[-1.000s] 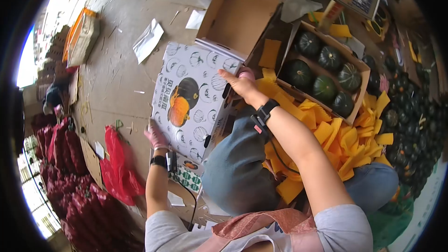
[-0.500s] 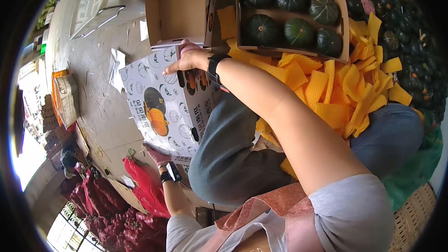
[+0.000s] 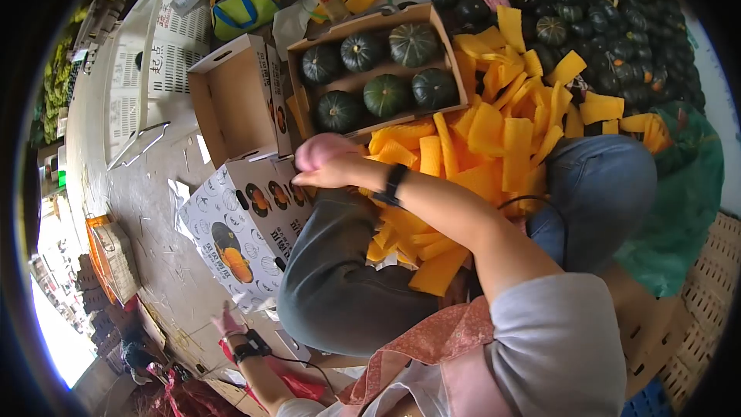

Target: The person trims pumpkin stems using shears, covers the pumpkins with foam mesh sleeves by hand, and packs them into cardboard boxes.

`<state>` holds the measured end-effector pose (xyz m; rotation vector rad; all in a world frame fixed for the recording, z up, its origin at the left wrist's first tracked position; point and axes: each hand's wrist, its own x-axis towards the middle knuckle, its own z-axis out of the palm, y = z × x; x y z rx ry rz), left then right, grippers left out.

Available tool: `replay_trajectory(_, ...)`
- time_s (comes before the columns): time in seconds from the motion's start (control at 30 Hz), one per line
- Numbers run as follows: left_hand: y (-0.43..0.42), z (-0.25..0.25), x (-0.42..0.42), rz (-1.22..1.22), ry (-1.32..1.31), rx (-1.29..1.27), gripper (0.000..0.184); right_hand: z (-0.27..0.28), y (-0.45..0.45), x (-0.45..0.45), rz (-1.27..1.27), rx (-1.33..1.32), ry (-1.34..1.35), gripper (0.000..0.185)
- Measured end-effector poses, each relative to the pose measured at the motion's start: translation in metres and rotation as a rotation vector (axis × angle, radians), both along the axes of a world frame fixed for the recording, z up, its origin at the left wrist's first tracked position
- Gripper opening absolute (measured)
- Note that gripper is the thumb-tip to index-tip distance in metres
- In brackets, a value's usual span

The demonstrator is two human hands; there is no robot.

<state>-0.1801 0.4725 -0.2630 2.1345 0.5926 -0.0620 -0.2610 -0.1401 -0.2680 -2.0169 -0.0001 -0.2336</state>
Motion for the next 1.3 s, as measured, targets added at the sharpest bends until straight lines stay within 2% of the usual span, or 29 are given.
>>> replay_trajectory(0.03, -0.037, 0.033, 0.011, 0.117, -0.032, 0.211, 0.087, 0.031, -0.026, -0.039, -0.261, 0.005, -0.103, 0.038)
replay_trajectory(0.07, -0.117, 0.093, 0.005, 0.09, -0.02, 0.153, 0.085, 0.036, -0.044, -0.071, -0.498, -0.048, 0.015, 0.035)
replay_trajectory(0.1, -0.199, 0.155, -0.001, 0.064, -0.007, 0.095, 0.083, 0.018, -0.065, -0.099, -0.655, -0.325, 0.005, 0.033)
replay_trajectory(0.13, -0.212, 0.174, 0.003, -0.089, -0.086, -0.012, 0.078, 0.041, -0.079, -0.129, -0.724, -0.584, 0.031, 0.023)
replay_trajectory(0.17, -0.243, 0.201, -0.003, -0.273, -0.178, -0.075, 0.069, 0.026, -0.089, -0.149, -0.78, -0.625, 0.151, 0.023)
replay_trajectory(0.2, -0.257, 0.215, -0.001, -0.604, -0.328, -0.148, 0.057, 0.024, -0.092, -0.163, -0.662, -0.761, 0.495, 0.028)
replay_trajectory(0.23, -0.307, 0.247, -0.019, -0.802, -0.375, 0.037, 0.052, -0.007, -0.098, -0.173, -0.699, -0.582, 0.629, 0.021)
replay_trajectory(0.3, -0.388, 0.296, -0.078, -1.033, -0.374, 0.088, 0.058, -0.018, -0.112, -0.186, -0.596, -0.283, 0.884, 0.015)
replay_trajectory(0.37, -0.452, 0.314, -0.128, -1.316, -0.426, 0.078, 0.053, -0.021, -0.119, -0.199, -0.538, -0.261, 0.902, 0.016)
replay_trajectory(0.43, -0.503, 0.288, -0.17, -1.404, -0.372, -0.078, 0.032, -0.013, -0.121, -0.213, -0.489, -0.23, 0.859, 0.016)
replay_trajectory(0.47, -0.528, 0.276, -0.192, -1.447, -0.275, 0.077, 0.023, -0.007, -0.121, -0.218, -0.467, -0.214, 0.802, 0.014)
replay_trajectory(0.5, -0.546, 0.248, -0.205, -1.534, -0.159, -0.022, 0.02, 0.022, -0.115, -0.225, -0.487, -0.192, 0.724, 0.015)
replay_trajectory(0.53, -0.561, 0.215, -0.219, -1.519, -0.07, -0.081, 0.027, 0.036, -0.112, -0.24, -0.378, -0.261, 0.495, 0.021)
replay_trajectory(0.57, -0.574, 0.175, -0.231, -1.418, -0.112, -0.05, 0.031, 0.083, -0.105, -0.248, -0.343, -0.102, 0.516, 0.025)
replay_trajectory(0.6, -0.584, 0.145, -0.24, -1.318, -0.149, -0.024, 0.035, 0.088, -0.101, -0.259, -0.408, -0.335, 0.123, 0.022)
replay_trajectory(0.63, -0.589, 0.135, -0.246, -1.268, -0.105, -0.167, 0.037, 0.099, -0.098, -0.265, -0.499, -0.401, -0.054, 0.02)
replay_trajectory(0.67, -0.593, 0.128, -0.249, -1.22, -0.059, -0.309, 0.039, 0.127, -0.095, -0.275, -0.557, -0.394, -0.026, 0.018)
replay_trajectory(0.7, -0.598, 0.125, -0.254, -1.159, 0.151, -0.738, 0.037, 0.125, -0.098, -0.28, -0.558, -0.383, -0.031, 0.017)
replay_trajectory(0.73, -0.602, 0.123, -0.257, -1.171, 0.18, -0.783, 0.034, 0.123, -0.102, -0.286, -0.556, -0.373, -0.03, 0.016)
replay_trajectory(0.83, -0.608, 0.115, -0.255, -1.301, 0.011, -0.825, 0.028, 0.121, -0.106, -0.288, -0.424, -0.279, 0.037, 0.02)
replay_trajectory(0.9, -0.61, 0.11, -0.245, -1.273, 0.047, -0.941, 0.025, 0.124, -0.1, -0.28, -0.401, 0.091, -0.113, 0.026)
replay_trajectory(0.93, -0.61, 0.108, -0.239, -1.259, 0.066, -0.998, 0.024, 0.118, -0.098, -0.277, -0.392, 0.309, -0.105, 0.028)
replay_trajectory(1.0, -0.609, 0.103, -0.23, -1.259, 0.015, -0.859, 0.021, 0.105, -0.094, -0.271, -0.406, 0.76, -0.117, 0.031)
replay_trajectory(1.07, -0.608, 0.099, -0.224, -1.259, -0.061, -0.701, 0.019, 0.092, -0.095, -0.261, -0.594, 0.786, 0.014, 0.03)
replay_trajectory(1.1, -0.608, 0.094, -0.222, -1.238, -0.13, -0.698, 0.019, 0.085, -0.108, -0.256, -0.432, 0.455, 0.009, 0.028)
replay_trajectory(1.2, -0.604, 0.09, -0.216, -1.151, -0.237, -0.57, 0.019, 0.055, -0.115, -0.232, -0.593, 0.37, -0.118, 0.03)
replay_trajectory(1.23, -0.601, 0.092, -0.211, -1.115, -0.186, -0.549, 0.019, 0.047, -0.117, -0.227, -0.676, 0.375, -0.133, 0.028)
replay_trajectory(1.3, -0.604, 0.096, -0.209, -1.155, -0.289, -0.57, 0.02, 0.068, -0.114, -0.215, -0.646, 0.256, -0.108, 0.023)
